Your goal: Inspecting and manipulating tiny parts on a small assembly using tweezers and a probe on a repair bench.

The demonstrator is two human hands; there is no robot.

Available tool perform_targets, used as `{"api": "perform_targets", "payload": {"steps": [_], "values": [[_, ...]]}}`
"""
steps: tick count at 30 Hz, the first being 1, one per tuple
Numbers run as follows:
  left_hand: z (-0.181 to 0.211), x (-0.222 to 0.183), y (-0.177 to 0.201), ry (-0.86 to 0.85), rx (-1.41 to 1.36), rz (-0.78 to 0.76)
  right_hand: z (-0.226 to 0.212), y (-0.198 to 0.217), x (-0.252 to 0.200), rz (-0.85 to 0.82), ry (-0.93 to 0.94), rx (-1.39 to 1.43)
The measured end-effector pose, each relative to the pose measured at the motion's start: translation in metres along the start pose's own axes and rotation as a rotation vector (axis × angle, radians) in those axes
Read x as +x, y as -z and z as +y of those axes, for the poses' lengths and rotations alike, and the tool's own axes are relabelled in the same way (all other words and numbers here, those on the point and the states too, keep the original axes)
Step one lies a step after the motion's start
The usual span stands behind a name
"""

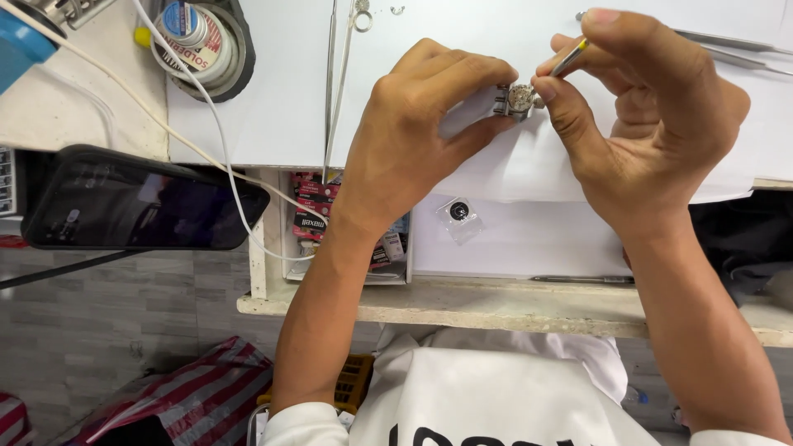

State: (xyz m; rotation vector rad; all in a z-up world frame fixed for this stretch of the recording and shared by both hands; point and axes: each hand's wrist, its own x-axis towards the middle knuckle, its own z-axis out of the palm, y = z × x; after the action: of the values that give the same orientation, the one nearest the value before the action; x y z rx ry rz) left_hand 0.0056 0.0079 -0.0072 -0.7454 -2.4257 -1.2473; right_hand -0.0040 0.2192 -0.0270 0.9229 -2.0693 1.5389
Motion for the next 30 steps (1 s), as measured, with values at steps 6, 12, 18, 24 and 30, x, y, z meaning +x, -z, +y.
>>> {"api": "perform_targets", "payload": {"steps": [6, 12, 18, 24, 30], "values": [[0.0, -0.001, -0.001, -0.006, -0.003, 0.005, 0.003, 0.003, 0.007, 0.206, -0.155, 0.127], [0.003, 0.002, 0.0, -0.006, 0.006, -0.008, -0.002, 0.02, 0.022, 0.266, -0.26, 0.107], [0.006, 0.006, 0.003, 0.025, -0.014, -0.013, -0.013, 0.089, 0.043, -0.256, -0.158, -0.317], [0.008, 0.007, 0.007, 0.05, -0.01, -0.006, 0.016, 0.104, 0.018, -0.494, -0.154, -0.586], [0.006, 0.01, 0.006, 0.052, -0.021, -0.02, 0.033, 0.116, 0.02, -0.429, -0.017, -0.754]]}}
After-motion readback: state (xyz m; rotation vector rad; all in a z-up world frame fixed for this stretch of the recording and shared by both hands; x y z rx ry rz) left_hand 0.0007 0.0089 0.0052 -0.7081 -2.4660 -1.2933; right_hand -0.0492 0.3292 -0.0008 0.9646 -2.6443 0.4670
